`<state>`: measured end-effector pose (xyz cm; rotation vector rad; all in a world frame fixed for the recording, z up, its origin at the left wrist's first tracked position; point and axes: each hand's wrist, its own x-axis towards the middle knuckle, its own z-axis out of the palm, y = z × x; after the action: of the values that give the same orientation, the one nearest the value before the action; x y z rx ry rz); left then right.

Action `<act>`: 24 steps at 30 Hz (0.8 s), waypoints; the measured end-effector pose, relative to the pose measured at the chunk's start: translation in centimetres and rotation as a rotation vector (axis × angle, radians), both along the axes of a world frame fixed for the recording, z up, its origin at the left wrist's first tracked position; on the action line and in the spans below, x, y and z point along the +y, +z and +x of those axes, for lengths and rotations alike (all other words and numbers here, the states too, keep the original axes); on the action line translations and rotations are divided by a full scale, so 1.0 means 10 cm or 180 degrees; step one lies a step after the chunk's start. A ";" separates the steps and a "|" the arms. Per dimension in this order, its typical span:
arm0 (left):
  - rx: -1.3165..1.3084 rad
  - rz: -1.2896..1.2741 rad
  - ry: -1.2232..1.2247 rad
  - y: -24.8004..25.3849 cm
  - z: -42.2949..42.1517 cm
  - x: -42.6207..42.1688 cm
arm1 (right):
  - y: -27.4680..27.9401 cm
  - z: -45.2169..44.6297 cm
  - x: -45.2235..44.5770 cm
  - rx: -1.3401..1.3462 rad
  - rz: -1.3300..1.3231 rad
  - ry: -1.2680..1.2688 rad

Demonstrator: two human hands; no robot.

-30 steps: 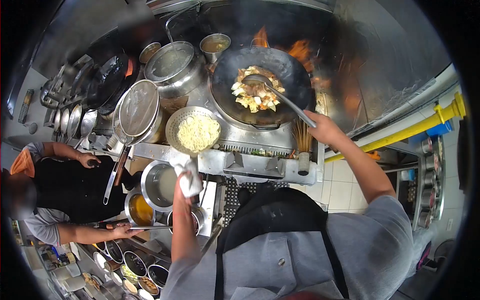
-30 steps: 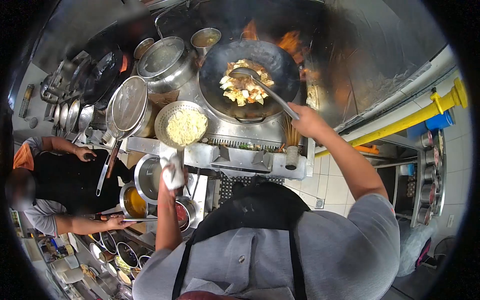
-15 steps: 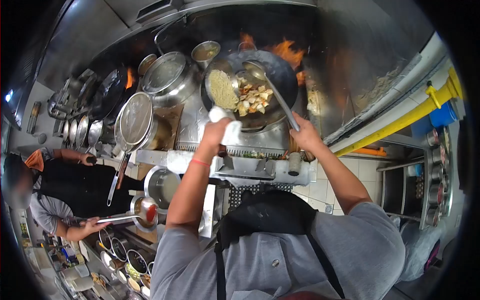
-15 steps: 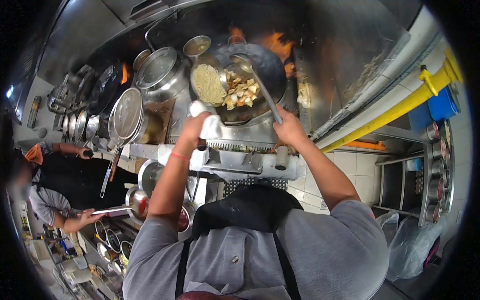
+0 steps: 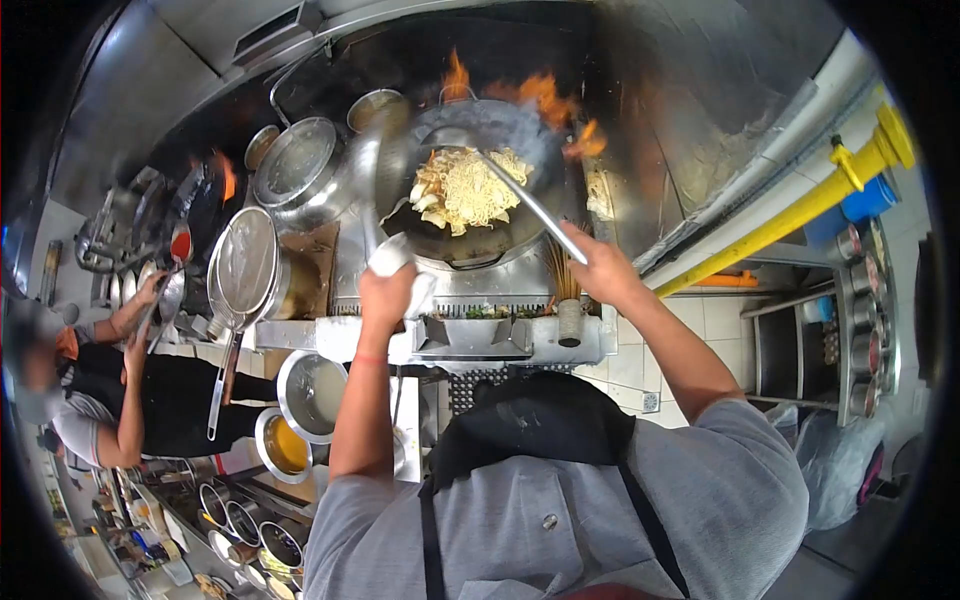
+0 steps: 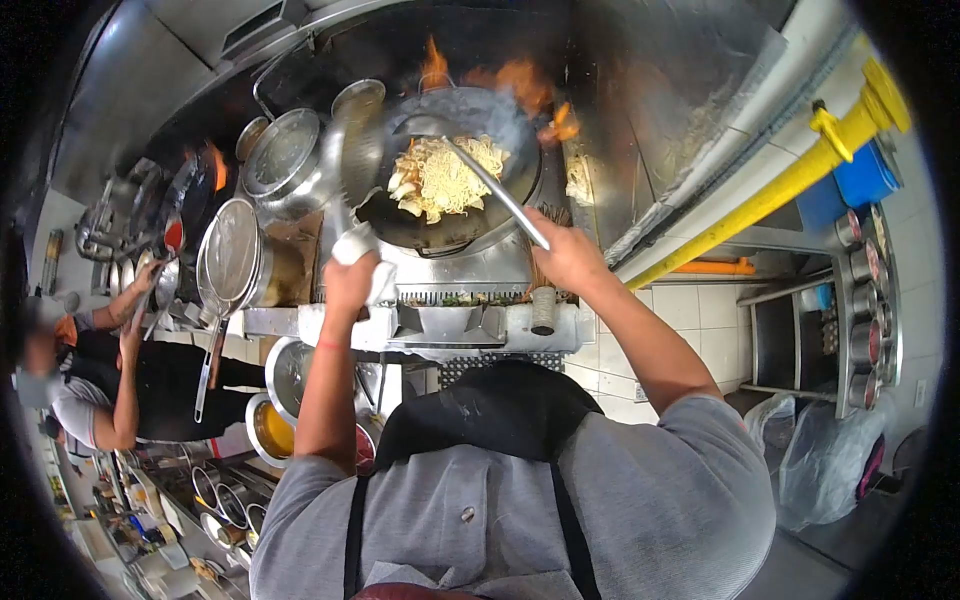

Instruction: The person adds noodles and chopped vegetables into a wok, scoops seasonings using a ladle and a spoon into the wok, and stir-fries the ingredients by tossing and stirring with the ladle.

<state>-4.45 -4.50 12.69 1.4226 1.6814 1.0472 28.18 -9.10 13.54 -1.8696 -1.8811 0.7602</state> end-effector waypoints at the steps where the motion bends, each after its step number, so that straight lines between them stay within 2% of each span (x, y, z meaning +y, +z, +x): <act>1: -0.0271 -0.0027 0.0129 -0.04 -0.21 -0.16 | 0.03 0.07 -0.02 -0.0003 0.0166 0.0031; 2: -0.0538 -0.0045 0.0252 -0.08 -0.42 -0.37 | -0.03 0.15 -0.03 -0.0040 0.0168 0.0067; 4: -0.0788 -0.0086 0.0717 -0.30 -0.82 -0.83 | -0.30 0.30 -0.06 0.0230 0.1274 0.0166; 5: -0.1313 -0.0726 0.0884 -0.40 -0.97 -1.02 | -0.38 0.32 0.03 0.0552 0.0633 0.0044; 6: -0.1837 -0.1372 0.1049 -0.50 -1.09 -1.17 | -0.26 0.24 0.13 0.0528 0.0567 0.0074; 8: -0.2980 -0.1877 0.0922 -1.11 -1.42 -1.25 | 0.07 -0.01 0.40 0.1270 -0.0619 -0.0628; 10: -0.4045 -0.1497 0.1573 -1.41 -1.32 -1.14 | -0.06 -0.18 0.61 0.1829 -0.0684 -0.0891; 12: -0.4375 -0.1574 0.1038 -1.76 -1.47 -1.06 | -0.11 -0.28 0.73 0.1634 -0.0632 -0.0824; 13: -0.4631 -0.1398 0.0517 -1.91 -1.54 -1.04 | -0.12 -0.30 0.76 0.1630 -0.0694 -0.0966; 14: -0.4264 -0.1117 0.0674 -1.91 -1.56 -1.01 | -0.10 -0.28 0.79 0.1609 -0.0739 -0.1125; 16: -0.4204 -0.1859 0.1160 -1.44 -1.47 -0.85 | -0.17 -0.20 0.77 0.1533 -0.0717 -0.1225; 18: -0.1366 -0.1013 0.0753 -1.16 -1.63 -0.85 | -0.20 -0.13 0.74 0.1345 -0.0771 -0.1108; 20: -0.1749 -0.0302 0.1269 -0.72 -1.24 -0.76 | -0.25 -0.20 0.48 0.1737 -0.1158 -0.1481; 21: -0.2520 -0.0746 0.1114 -0.80 -1.03 -0.64 | -0.25 -0.34 0.31 0.1992 -0.1414 -0.1769; 22: -0.3287 -0.1178 0.0949 -0.87 -0.80 -0.50 | -0.20 -0.56 0.11 0.1935 -0.1309 -0.1888; 23: -0.4074 -0.1395 0.0506 -0.80 -0.46 -0.40 | -0.13 -0.69 -0.06 0.2358 -0.1570 -0.1673; 24: -0.4688 -0.1904 0.0089 -0.97 -0.22 -0.23 | -0.02 -0.68 -0.12 0.2383 -0.1554 -0.1687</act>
<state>-6.62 -6.82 3.00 0.0350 0.7280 1.0147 21.42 -10.26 13.30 -1.8275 -0.7407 1.5281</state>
